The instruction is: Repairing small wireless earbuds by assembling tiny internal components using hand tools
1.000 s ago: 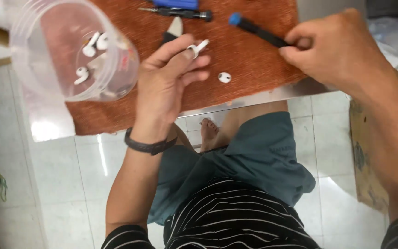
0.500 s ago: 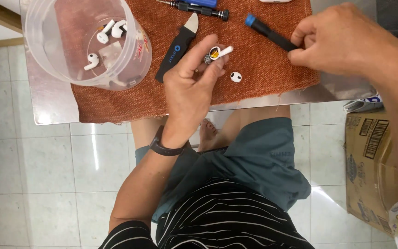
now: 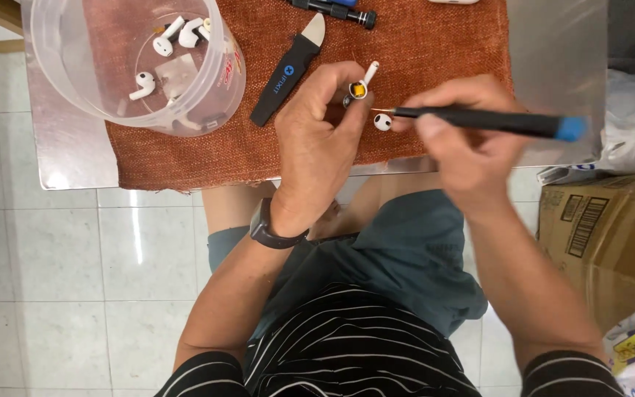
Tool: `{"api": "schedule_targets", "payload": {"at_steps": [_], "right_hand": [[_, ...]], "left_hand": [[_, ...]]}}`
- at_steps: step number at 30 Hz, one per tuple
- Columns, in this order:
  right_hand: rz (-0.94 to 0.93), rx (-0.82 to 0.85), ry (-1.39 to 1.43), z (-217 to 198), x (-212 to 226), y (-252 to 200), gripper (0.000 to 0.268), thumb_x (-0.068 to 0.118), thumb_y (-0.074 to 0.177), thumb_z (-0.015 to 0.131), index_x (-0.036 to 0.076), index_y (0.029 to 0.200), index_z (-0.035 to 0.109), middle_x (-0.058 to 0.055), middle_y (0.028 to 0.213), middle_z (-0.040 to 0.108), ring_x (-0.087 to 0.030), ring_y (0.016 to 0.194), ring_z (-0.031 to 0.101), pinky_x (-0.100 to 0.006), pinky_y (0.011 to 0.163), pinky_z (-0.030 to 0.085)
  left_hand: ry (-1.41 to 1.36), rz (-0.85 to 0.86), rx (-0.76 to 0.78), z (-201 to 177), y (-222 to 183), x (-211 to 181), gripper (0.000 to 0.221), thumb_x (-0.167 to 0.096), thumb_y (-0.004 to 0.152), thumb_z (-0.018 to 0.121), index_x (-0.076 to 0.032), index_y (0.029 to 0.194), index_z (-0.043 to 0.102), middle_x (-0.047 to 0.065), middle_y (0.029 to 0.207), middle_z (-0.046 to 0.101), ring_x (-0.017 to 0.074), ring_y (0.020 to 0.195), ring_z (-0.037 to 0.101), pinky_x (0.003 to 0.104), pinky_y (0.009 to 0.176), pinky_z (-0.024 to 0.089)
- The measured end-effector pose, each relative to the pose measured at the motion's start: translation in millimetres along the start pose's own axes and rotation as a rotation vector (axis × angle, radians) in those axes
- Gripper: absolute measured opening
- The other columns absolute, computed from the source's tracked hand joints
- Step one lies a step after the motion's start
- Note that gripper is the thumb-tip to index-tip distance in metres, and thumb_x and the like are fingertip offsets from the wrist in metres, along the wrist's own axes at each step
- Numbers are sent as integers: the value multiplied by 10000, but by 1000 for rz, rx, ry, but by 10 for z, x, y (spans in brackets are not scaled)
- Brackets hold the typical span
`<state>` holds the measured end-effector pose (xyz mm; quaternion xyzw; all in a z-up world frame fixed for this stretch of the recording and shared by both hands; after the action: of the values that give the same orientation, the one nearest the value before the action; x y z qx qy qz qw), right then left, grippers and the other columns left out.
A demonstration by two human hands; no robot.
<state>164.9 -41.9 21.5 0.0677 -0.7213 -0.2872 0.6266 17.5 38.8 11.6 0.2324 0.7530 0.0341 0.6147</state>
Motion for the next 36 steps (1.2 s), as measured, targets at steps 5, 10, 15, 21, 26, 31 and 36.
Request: {"api": "schedule_targets", "payload": {"at_steps": [5, 10, 15, 21, 26, 31, 36], "right_hand": [[38, 6, -177, 135, 97, 32, 117, -79, 967, 581, -95, 1061, 649, -223, 968, 718, -299, 861, 735, -360, 781, 610], [-59, -2, -323, 124, 107, -5, 118, -150, 956, 667, -94, 1057, 691, -230, 1021, 739, -275, 858, 722, -332, 750, 567], [-132, 24, -443, 177, 147, -37, 100, -137, 954, 690, -92, 1043, 676, -250, 1042, 737, -338, 930, 743, -387, 853, 587], [-123, 43, -405, 195, 138, -43, 108, -115, 964, 676, -98, 1069, 666, -273, 1062, 729, -358, 957, 752, -408, 880, 617], [-321, 81, -524, 303, 285, -58, 82, -114, 944, 654, -75, 1015, 665, -250, 975, 739, -371, 862, 770, -423, 780, 618], [-164, -9, -356, 159, 145, -95, 123, -120, 948, 617, -126, 1057, 675, -233, 911, 741, -139, 547, 561, -261, 488, 466], [-42, -61, -302, 183, 163, -7, 101, -128, 992, 584, -120, 1078, 636, -255, 930, 729, -325, 859, 762, -367, 784, 608]], "left_hand": [[65, 18, 0, -26, 13, -48, 221, 62, 888, 621, -132, 993, 604, -26, 895, 588, 128, 773, 525, 278, 735, 451], [114, 60, -15, 2, -4, -34, 228, 44, 893, 657, -127, 1038, 617, -10, 949, 635, 158, 823, 584, 304, 804, 486], [102, 48, 9, 15, -6, 8, 245, 30, 891, 650, -133, 1073, 632, 2, 933, 625, 148, 827, 609, 296, 807, 489], [146, 23, -2, 12, -9, 39, 250, 6, 897, 687, -139, 1098, 654, -14, 949, 659, 132, 831, 634, 285, 822, 511], [152, 52, -13, 17, -30, 30, 257, 29, 894, 651, -135, 1091, 633, 1, 949, 635, 158, 825, 616, 305, 804, 494], [174, 59, 2, 28, -24, -6, 241, -12, 933, 694, -135, 1131, 635, 10, 987, 643, 176, 867, 638, 312, 838, 505], [129, 41, 5, 9, -6, -7, 215, 6, 930, 677, -142, 1082, 637, -11, 957, 618, 136, 850, 620, 285, 824, 512]]}}
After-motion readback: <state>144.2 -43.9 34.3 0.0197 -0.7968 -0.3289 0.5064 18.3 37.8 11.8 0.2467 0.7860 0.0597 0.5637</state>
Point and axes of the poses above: each hand's wrist, its own y-axis towards the middle knuckle, its own z-axis out of the palm, x = y × z, the point moved 8 cm from there along y, towards the middle knuckle
